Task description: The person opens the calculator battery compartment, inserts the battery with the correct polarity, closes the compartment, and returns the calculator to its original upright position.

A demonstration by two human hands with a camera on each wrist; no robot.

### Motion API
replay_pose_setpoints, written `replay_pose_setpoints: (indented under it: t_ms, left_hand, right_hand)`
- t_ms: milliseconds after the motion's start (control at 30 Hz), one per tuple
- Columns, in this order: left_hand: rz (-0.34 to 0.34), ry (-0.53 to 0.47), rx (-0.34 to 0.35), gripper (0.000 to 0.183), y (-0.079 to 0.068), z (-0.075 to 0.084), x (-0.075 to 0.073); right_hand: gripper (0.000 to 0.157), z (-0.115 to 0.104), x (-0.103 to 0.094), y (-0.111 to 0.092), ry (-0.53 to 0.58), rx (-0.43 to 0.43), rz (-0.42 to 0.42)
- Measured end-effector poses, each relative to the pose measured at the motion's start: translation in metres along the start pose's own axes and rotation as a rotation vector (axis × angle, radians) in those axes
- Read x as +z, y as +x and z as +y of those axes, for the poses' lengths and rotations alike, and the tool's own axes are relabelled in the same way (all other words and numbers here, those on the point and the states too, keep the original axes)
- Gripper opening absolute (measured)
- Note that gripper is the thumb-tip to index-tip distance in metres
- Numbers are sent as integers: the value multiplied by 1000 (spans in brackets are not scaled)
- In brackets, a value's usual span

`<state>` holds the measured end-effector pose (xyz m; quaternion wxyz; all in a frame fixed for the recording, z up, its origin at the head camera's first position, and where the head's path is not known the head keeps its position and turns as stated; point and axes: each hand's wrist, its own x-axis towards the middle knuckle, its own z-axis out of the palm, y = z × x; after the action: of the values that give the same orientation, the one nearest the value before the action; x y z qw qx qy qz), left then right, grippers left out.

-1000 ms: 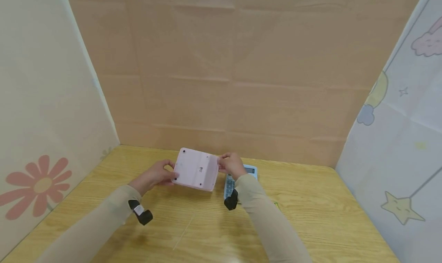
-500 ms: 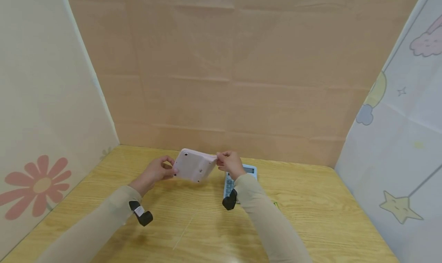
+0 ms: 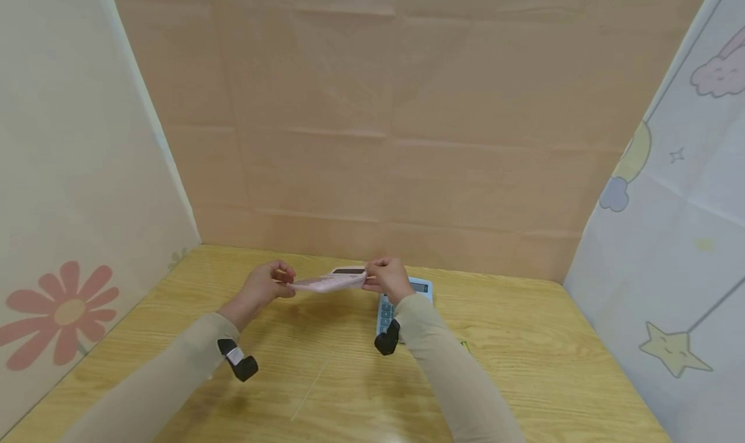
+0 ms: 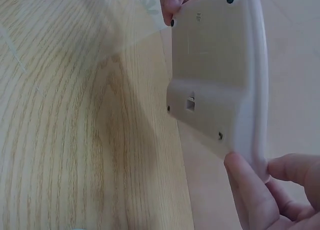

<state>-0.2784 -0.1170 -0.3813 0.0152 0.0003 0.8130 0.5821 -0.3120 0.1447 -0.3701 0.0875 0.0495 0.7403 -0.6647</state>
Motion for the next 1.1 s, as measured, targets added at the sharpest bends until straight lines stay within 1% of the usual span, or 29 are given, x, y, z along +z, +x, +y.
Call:
replay_pose_setpoints:
  t_ms: [100, 233, 367, 433, 500, 567, 667, 800, 933, 1100]
  left_hand:
    - [20, -7, -11, 29, 1, 1, 2]
    - [44, -47, -72, 22, 3, 0, 5]
    - [41, -133, -132, 19, 6, -2, 7]
    - [29, -175, -147, 21, 6, -4, 7]
    - [23, -190, -164, 24, 6, -6, 8]
    - [12, -179, -177, 26, 6, -9, 8]
    - [-12, -121, -185, 28, 6, -12, 9]
    - [-55, -56, -163, 27, 4, -15, 10]
    - [-85, -45, -149, 26, 3, -15, 12]
    - [-97, -39, -161, 28, 1, -13, 14]
  right_hand:
    - [33, 1, 0, 0, -5, -6, 7]
    - [33, 3, 1, 0, -14, -19, 22]
    - [31, 5, 2, 1, -20, -31, 40]
    - [31, 6, 2, 1, -24, -36, 47]
    - [29, 6, 3, 1, -28, -38, 51]
    - [29, 7, 4, 2, -24, -37, 54]
    - [29, 8, 5, 2, -17, -31, 59]
    - [29, 9, 6, 2, -19, -29, 60]
    - [28, 9, 7, 1, -26, -29, 58]
    - [27, 12, 8, 3, -18, -22, 47]
